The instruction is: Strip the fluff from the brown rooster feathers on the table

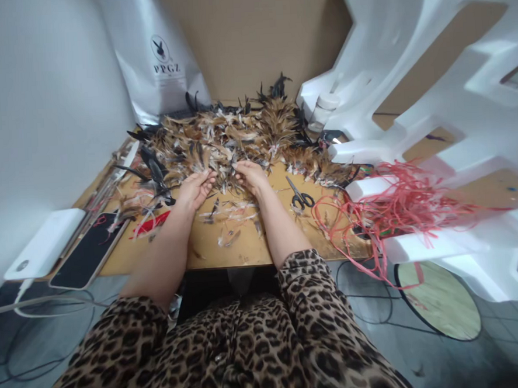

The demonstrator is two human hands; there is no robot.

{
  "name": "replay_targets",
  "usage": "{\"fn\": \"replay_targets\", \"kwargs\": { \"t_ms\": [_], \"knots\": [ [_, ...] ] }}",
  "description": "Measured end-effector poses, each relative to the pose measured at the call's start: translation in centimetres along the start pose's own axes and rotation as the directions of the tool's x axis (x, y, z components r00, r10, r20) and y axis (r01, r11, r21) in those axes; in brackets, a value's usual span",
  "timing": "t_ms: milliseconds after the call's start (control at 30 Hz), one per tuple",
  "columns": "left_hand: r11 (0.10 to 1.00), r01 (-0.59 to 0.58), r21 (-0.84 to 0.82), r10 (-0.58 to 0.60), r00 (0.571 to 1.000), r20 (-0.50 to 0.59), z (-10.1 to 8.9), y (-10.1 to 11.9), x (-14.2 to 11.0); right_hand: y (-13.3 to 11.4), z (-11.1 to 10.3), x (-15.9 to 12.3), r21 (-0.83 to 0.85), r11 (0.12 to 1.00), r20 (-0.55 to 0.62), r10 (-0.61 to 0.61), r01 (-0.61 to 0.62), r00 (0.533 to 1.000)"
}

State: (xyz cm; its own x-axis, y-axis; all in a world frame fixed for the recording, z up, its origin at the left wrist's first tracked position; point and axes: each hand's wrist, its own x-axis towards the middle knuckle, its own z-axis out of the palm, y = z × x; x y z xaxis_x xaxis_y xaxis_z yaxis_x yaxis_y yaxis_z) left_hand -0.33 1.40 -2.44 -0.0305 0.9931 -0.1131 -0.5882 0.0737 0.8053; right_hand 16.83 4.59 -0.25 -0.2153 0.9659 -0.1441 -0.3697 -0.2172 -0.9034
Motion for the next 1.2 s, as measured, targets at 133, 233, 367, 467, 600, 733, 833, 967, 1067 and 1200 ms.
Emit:
{"fn": "replay_targets", "kwargs": {
  "t_ms": [133,233,367,467,600,733,833,967,1067,1200],
  "knots": [
    [0.998,0.059,0.014,-0.060,0.997,0.056,0.2,-0.2,-0.2,0.4,-0.1,0.1,0.068,0.998,0.024,0.010,-0.011,1.000],
    [0.995,0.094,0.029,-0.096,0.991,0.089,0.5,-0.3,-0.5,0.8,0.2,0.1,0.077,0.997,0.028,0.003,-0.005,1.000],
    [0.993,0.116,0.031,-0.118,0.988,0.101,0.7,-0.4,-0.7,1.0,0.6,-0.2,0.049,0.999,0.081,-0.005,0.001,0.997],
    [0.993,0.120,0.013,-0.120,0.987,0.110,0.7,-0.4,-0.6,1.0,0.8,-0.3,0.043,0.999,0.110,-0.010,0.006,0.994],
    [0.992,0.130,0.006,-0.130,0.986,0.102,0.7,-0.3,-0.7,1.1,0.9,-0.4,0.021,1.000,0.101,-0.009,0.007,0.995],
    [0.989,0.150,0.021,-0.151,0.984,0.098,0.8,-0.2,-0.8,1.1,1.1,-0.5,-0.030,0.998,0.076,-0.043,0.046,0.996],
    [0.989,0.146,0.024,-0.148,0.983,0.108,0.8,-0.2,-0.8,1.0,1.2,-0.4,-0.061,0.996,0.089,-0.066,0.072,0.994],
    [0.989,0.140,0.044,-0.144,0.982,0.122,0.7,-0.2,-0.8,1.4,1.1,-0.1,-0.154,0.971,0.107,-0.169,0.184,0.980],
    [0.986,0.152,0.067,-0.160,0.978,0.135,0.5,-0.3,-0.7,2.0,0.9,0.2,-0.232,0.939,0.128,-0.231,0.255,0.965],
    [0.986,0.147,0.077,-0.156,0.980,0.123,0.4,-0.5,-0.6,2.2,1.0,0.0,-0.268,0.926,0.153,-0.230,0.265,0.961]
  ]
}}
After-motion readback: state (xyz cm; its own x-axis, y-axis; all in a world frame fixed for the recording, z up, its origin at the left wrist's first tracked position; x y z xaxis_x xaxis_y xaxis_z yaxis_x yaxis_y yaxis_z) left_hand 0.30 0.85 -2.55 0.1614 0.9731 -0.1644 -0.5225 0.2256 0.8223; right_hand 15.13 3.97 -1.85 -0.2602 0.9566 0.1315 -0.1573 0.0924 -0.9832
